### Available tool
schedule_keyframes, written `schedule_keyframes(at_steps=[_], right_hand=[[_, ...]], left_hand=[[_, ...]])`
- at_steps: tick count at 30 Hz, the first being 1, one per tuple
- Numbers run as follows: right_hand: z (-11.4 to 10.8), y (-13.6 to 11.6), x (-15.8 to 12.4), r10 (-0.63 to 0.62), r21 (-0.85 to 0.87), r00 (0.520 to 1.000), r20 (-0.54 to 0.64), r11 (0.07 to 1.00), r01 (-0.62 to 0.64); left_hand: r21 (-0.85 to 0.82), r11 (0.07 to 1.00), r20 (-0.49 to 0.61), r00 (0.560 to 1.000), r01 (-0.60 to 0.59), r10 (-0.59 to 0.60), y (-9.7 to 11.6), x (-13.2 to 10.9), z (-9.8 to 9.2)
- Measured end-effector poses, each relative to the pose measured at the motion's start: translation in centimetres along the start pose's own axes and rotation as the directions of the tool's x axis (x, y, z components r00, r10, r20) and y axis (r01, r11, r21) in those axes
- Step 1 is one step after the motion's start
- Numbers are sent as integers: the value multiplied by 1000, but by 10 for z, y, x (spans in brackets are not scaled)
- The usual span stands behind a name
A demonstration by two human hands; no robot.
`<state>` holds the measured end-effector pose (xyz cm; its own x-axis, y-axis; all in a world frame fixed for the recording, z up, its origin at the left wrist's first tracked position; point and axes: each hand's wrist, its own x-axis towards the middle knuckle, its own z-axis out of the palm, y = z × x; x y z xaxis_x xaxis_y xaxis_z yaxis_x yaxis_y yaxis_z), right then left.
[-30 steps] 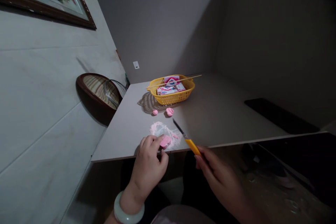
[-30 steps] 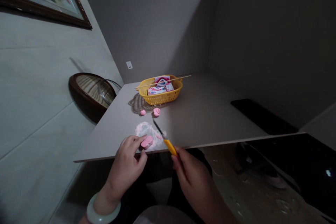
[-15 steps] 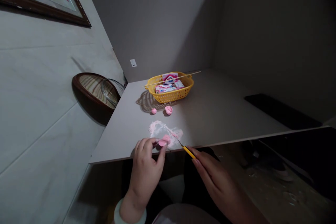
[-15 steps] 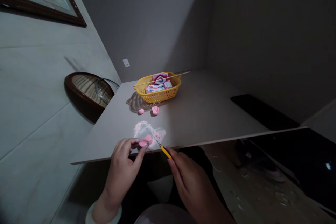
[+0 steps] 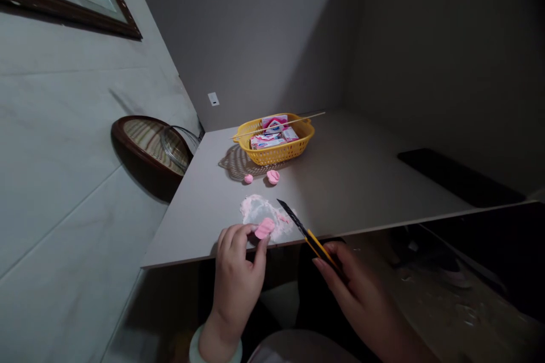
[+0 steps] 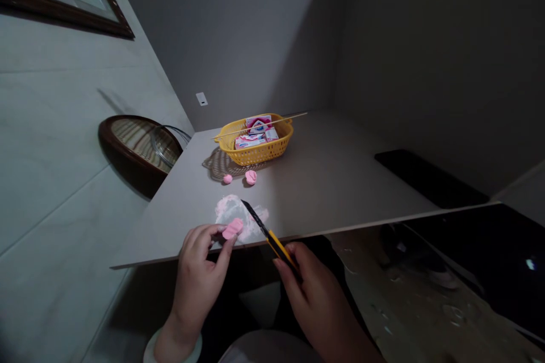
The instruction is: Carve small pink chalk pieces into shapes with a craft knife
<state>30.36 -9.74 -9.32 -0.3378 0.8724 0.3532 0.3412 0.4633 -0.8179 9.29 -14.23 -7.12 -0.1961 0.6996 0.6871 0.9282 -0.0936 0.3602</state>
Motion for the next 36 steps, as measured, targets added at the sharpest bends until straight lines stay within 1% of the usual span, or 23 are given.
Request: schedule_keyframes(at_steps=[6, 11, 18, 23, 27, 31, 36], right_hand=[[1, 1, 1, 80, 6, 995, 55, 997, -81], [2, 0, 1, 151, 2, 983, 103, 988, -152], [0, -2, 0, 116, 7, 978, 176, 993, -119], [-1, -6, -1, 104, 23, 975, 195, 994, -110], [-2, -9, -2, 100, 41, 974, 202, 993, -110], [-2, -9, -1, 93, 41, 971, 219, 994, -104], [-2, -9, -2, 89, 38, 969, 229, 994, -100]], left_hand=[[39, 999, -12, 1000, -21, 22, -4, 0, 1], [47, 998, 19, 999, -31, 30, -6, 2, -1], [35, 999, 12, 1000, 16, -16, -7, 3, -2], [-3, 1000, 53, 999, 11, -11, -7, 5, -5], [-42, 994, 62, 993, 102, -99, -5, 8, -6], [-82, 977, 100, 977, 195, -186, -5, 13, -9], [-40, 973, 168, 962, 226, -216, -12, 20, -13]])
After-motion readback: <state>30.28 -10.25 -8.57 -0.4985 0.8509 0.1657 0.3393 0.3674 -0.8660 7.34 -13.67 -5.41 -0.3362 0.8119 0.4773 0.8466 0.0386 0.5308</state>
